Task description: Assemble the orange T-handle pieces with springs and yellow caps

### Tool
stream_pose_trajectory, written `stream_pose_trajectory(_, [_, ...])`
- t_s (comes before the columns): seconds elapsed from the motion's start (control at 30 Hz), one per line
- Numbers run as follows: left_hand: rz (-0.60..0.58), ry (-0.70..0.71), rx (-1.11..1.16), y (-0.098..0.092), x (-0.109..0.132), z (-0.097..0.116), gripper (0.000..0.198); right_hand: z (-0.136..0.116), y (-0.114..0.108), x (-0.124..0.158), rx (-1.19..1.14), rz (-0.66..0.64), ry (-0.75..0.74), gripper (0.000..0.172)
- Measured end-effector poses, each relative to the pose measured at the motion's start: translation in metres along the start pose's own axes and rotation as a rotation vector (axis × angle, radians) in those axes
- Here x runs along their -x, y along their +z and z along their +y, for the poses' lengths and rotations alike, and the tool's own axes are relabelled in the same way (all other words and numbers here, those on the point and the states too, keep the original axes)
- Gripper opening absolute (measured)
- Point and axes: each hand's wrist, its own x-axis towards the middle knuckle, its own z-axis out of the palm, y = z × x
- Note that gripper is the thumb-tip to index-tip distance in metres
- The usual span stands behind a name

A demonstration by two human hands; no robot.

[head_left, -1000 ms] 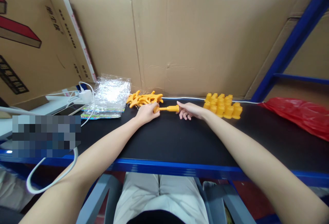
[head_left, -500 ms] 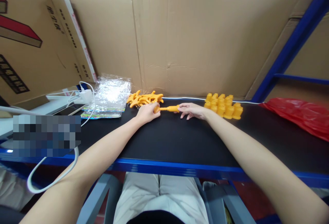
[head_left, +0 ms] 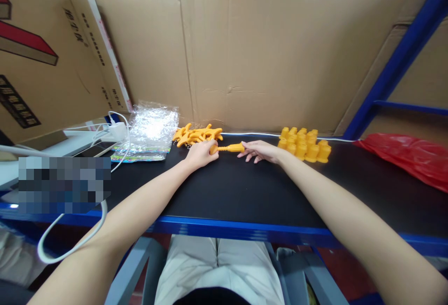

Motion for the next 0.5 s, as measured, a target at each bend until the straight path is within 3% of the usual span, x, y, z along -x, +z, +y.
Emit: stream_pose_trajectory(0.5, [0.0, -0.008, -0.011, 0.0005, -0.0006, -0.0001, 0.028, 0.0074, -0.0099, -0.0045, 0.006, -0.099, -0.053, 0.049])
